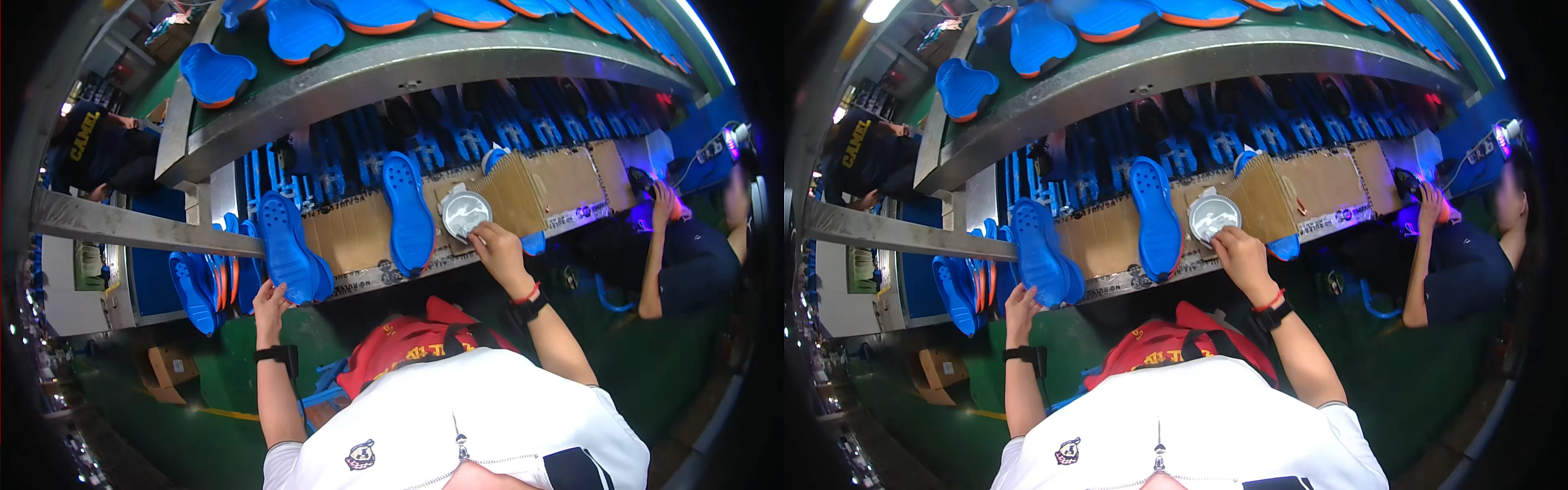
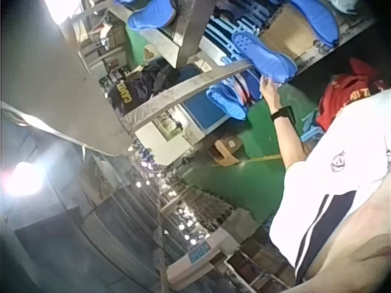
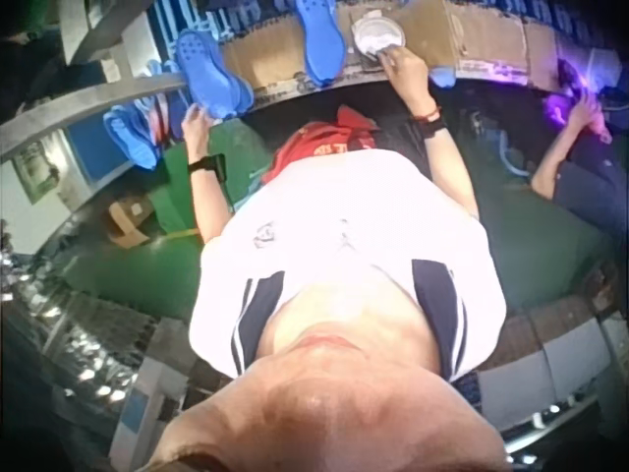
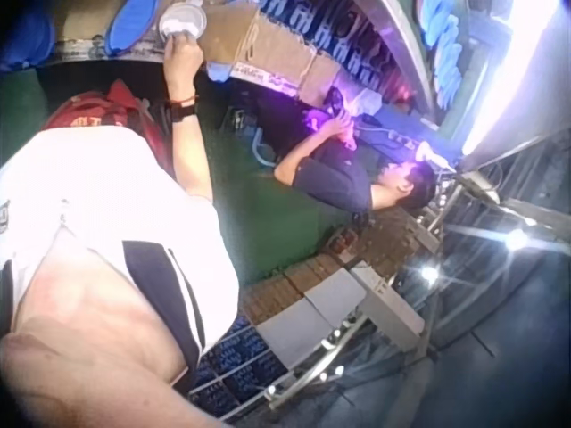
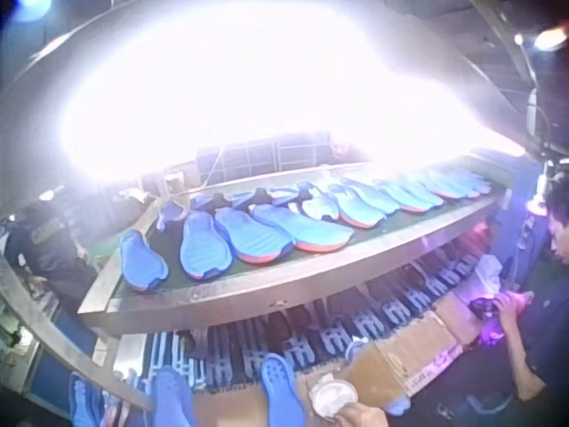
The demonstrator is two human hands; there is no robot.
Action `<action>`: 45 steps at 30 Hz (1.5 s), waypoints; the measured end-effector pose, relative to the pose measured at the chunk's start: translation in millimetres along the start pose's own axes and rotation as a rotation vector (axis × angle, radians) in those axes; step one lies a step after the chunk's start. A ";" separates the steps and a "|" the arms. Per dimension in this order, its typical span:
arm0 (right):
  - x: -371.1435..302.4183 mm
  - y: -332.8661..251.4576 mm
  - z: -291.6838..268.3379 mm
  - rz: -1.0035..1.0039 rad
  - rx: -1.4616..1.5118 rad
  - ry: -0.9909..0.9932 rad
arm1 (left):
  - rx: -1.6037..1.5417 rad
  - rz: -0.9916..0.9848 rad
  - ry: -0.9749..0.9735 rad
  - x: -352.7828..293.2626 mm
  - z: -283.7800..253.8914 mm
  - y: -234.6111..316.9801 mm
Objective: Applying adhesive to shoe soles using a brush and placing them onto a cooling or drying rack.
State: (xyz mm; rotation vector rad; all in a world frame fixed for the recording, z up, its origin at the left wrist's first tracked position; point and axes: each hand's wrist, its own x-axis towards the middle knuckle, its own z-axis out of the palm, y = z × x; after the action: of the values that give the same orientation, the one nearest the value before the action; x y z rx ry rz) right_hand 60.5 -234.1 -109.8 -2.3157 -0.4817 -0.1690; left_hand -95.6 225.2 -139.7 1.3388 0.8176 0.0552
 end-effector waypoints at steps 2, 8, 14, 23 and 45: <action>5.3 12.2 9.1 -0.035 -0.067 0.016 | -0.076 0.042 0.012 -25.9 24.6 13.4; 12.4 37.4 28.3 -0.062 -0.215 -0.124 | -0.035 0.044 -0.161 -70.5 102.6 43.1; 15.0 44.1 32.9 -0.058 -0.238 -0.149 | -0.192 0.154 -0.219 -79.4 162.5 55.8; 19.7 33.8 18.5 -0.045 -0.182 -0.079 | -0.105 0.397 -0.221 -83.2 213.4 65.6; 32.0 -90.5 -48.7 -0.340 0.252 0.042 | 0.088 0.596 -0.155 -104.0 254.1 90.1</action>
State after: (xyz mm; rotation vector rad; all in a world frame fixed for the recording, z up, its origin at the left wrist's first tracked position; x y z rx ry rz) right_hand 55.7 -200.6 -7.7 -1.9684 -0.8249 -0.3015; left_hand 5.4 -12.2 -9.6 1.6114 0.2726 0.3815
